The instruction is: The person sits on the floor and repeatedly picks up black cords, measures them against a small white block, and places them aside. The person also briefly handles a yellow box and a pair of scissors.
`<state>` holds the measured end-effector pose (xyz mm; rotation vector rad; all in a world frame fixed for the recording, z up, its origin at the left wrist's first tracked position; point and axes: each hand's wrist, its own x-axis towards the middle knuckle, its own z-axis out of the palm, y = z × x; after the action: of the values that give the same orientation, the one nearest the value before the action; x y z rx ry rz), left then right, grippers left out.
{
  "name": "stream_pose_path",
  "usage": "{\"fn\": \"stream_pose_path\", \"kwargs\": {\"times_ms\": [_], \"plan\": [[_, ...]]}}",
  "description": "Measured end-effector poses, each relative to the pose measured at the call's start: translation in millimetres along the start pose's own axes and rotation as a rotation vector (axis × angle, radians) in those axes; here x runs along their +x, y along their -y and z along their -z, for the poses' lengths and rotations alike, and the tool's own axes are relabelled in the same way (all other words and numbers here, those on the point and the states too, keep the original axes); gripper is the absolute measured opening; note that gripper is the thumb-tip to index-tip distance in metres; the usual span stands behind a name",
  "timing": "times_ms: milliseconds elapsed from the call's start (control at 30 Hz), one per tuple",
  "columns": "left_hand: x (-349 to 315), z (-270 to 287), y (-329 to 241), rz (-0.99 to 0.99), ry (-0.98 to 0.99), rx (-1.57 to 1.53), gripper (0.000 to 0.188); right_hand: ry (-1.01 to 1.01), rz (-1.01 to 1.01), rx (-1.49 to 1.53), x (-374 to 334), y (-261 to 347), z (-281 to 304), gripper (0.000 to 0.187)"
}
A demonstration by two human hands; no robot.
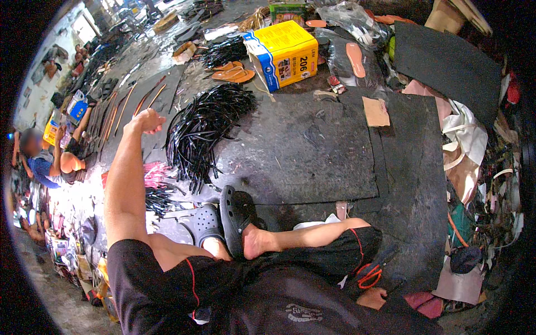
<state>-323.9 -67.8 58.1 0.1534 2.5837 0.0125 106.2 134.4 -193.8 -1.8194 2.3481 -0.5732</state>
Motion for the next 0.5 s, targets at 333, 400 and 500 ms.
{"fn": "stream_pose_path", "kwargs": {"times_ms": [333, 400, 500], "plan": [[26.6, -2.2, 16.1, -0.073, 0.052, 0.212, 0.027, 0.001, 0.004, 0.002, -2.1, 1.4, -1.4, 0.011], [22.6, -3.6, 13.5, -0.058, 0.029, 0.235, 0.026, 0.004, 0.01, 0.007, -1.7, 1.1, -2.1, 0.012], [12.6, -2.8, 5.3, -0.046, 0.033, 0.206, 0.025, 0.006, 0.016, 0.01, -2.5, 0.7, -3.2, 0.012]]}}
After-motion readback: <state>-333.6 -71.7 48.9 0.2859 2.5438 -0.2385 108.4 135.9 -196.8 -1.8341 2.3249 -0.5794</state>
